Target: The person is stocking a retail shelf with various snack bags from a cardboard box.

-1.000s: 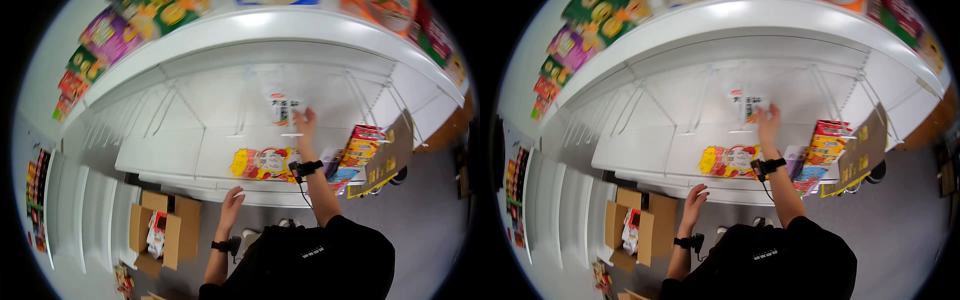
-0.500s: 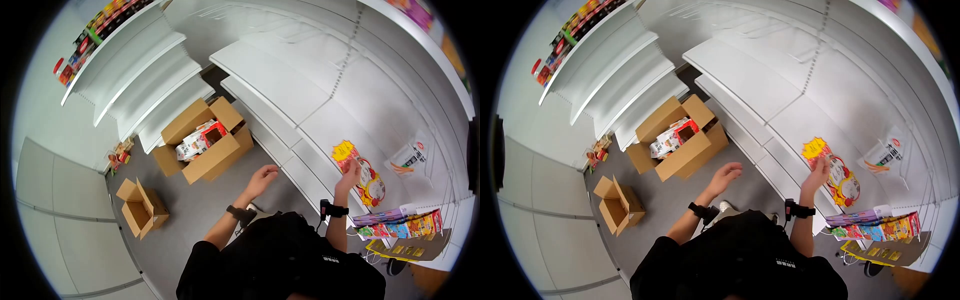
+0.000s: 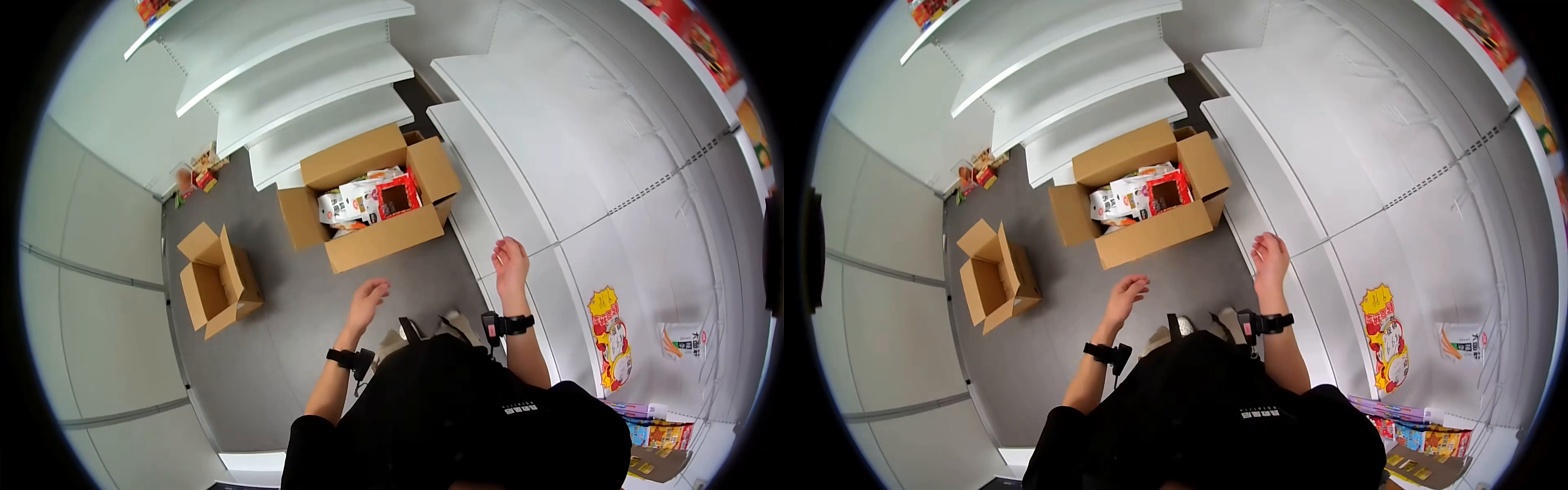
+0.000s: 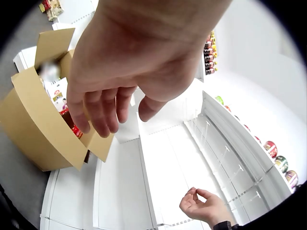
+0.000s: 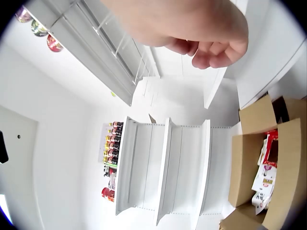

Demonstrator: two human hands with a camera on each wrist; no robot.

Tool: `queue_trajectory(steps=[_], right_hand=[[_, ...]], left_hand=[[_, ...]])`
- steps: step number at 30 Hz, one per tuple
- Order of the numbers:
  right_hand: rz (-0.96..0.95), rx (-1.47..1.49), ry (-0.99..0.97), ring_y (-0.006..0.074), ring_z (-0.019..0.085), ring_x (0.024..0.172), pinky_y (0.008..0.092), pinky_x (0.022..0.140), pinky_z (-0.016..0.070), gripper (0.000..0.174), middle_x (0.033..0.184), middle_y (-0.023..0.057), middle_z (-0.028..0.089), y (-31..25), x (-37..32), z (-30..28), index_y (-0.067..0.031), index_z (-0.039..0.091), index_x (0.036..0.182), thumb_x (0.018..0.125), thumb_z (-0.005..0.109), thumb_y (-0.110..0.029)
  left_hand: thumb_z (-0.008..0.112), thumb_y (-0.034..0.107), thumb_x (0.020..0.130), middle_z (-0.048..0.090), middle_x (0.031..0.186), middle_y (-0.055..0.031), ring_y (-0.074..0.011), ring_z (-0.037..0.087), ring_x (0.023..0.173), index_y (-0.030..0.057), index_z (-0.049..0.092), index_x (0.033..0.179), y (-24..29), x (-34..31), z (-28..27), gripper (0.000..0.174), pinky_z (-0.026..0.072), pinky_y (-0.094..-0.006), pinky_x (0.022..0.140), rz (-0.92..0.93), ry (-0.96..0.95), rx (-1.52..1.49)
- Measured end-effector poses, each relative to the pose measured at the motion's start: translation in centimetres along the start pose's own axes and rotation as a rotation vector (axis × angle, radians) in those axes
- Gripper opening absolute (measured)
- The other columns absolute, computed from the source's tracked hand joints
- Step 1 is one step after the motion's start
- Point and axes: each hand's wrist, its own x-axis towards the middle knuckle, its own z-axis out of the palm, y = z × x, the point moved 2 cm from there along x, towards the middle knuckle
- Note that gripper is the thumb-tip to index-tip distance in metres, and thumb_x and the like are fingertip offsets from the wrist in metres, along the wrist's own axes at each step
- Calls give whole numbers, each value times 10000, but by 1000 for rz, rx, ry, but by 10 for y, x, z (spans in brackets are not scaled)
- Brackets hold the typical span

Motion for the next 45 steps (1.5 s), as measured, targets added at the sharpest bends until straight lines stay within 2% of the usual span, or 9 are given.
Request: queue_trajectory(steps=[10,23,24,29,35,38,42,44,45], right_hand=[[258,20,-56,128,542,732,253,642,449,146,819,44,589,55,69,71,-57,560,918,825,612,-157],[493,98,-96,133,533,796,253,693,450,144,850,33,578,69,212,145,-69,568,933,844,607,-175],[492,84,-76,136,533,796,257,696,450,144,852,36,580,64,215,146,-67,568,934,846,605,-175],[485,59,47,153,535,792,281,716,451,137,870,54,591,52,220,132,-61,571,939,851,593,-164],[423,69,257,164,549,802,301,733,462,103,874,48,608,50,200,93,-68,581,930,855,582,-139],[374,45,372,158,532,799,298,735,448,130,877,43,596,52,176,83,-72,567,944,857,583,-168],[322,57,490,163,530,808,313,748,445,127,880,44,597,60,151,77,-74,568,946,863,576,-170],[296,76,511,164,529,809,314,753,445,127,880,45,597,67,143,81,-74,569,946,865,573,-171],[276,65,499,162,528,806,311,752,447,128,882,45,595,68,141,89,-73,571,945,868,569,-175]], left_hand=[[535,276,885,627,1007,-41,-150,579,907,48,601,1043,-14,63,-45,285,439,-285,774,-192,120,-59],[566,290,822,628,925,-36,-139,601,768,62,600,1015,-31,273,-87,301,451,-275,630,-483,152,-32],[552,244,835,630,987,-37,-161,614,825,106,568,1114,-42,293,-91,312,465,-298,689,-519,120,-6],[589,256,812,619,868,-42,-158,604,657,54,527,1116,-80,367,-91,370,463,-286,543,-566,195,82],[663,186,745,568,675,-65,-141,521,485,1,443,1091,-172,458,-116,450,408,-293,402,-399,236,369],[651,164,748,546,672,-61,-149,519,491,-7,426,1062,-191,484,-114,423,389,-283,384,-264,237,216],[636,130,732,563,682,-38,-129,546,528,38,501,1046,-122,490,-97,354,390,-248,384,-354,178,236],[626,146,712,647,753,-124,-222,613,609,-21,591,965,-137,508,-118,305,490,-341,575,-378,140,340],[611,172,724,642,675,-122,-225,623,604,-18,629,810,-139,514,-124,209,483,-350,565,-380,160,403]])
